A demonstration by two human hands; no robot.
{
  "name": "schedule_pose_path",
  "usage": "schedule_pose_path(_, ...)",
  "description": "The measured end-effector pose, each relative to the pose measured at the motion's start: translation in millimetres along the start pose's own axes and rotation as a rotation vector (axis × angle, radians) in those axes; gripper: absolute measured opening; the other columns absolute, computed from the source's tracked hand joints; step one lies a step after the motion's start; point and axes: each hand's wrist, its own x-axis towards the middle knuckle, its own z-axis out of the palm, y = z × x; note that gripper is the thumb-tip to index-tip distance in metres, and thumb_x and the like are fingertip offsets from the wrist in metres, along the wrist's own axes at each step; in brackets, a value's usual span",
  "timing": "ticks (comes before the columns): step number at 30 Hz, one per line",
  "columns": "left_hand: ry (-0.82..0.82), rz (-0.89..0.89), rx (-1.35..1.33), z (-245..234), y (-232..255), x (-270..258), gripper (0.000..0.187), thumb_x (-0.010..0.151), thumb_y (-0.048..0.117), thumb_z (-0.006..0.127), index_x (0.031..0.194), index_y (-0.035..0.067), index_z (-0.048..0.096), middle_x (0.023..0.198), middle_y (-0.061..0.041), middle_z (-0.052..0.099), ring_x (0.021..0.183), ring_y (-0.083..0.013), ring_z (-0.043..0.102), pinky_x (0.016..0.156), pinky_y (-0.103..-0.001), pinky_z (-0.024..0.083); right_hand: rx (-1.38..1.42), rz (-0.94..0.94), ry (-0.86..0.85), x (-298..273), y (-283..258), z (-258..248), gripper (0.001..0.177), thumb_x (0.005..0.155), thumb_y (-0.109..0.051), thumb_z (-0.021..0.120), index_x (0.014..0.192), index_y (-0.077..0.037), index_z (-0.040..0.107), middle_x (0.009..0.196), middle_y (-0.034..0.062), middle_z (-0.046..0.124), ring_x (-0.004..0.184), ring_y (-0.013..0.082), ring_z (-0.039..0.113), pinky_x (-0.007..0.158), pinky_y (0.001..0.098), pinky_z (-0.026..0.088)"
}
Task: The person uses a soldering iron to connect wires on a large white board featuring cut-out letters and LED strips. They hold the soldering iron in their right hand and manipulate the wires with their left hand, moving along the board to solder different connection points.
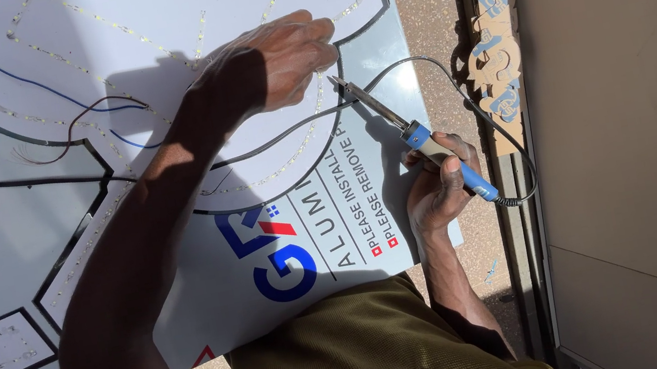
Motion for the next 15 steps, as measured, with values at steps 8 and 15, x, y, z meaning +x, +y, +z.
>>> schedule_pose_path(8, 0.033, -0.031, 0.151, -11.3, 15.4, -3.5, 0.022, 0.103, -0.002, 0.068, 0.115, 0.012, 0.080, 0.114, -0.005, 0.063, 0.101, -0.0274, 0.062, 0.068, -0.042, 0.061, -0.034, -0.031, -0.024, 1.1, 0.2, 0.4, 0.048, 0.107, -0.047, 0.074, 0.119, -0.001, 0.075, 0.115, 0.0122, 0.067, 0.075, 0.0313, 0.066, 0.067, 0.0405, 0.059)
schedule_pose_path(15, 0.114, -0.034, 0.567, -23.8, 21.7, -12.2, 0.019, 0.103, 0.017, 0.079, 0.113, 0.033, 0.082, 0.126, 0.007, 0.067, 0.122, -0.0207, 0.058, 0.102, -0.040, 0.050, -0.049, -0.014, -0.012, 3.9, -7.4, 8.6, 0.052, 0.104, -0.053, 0.072, 0.119, -0.003, 0.072, 0.105, 0.0172, 0.071, 0.072, 0.0288, 0.066, 0.065, 0.0357, 0.058)
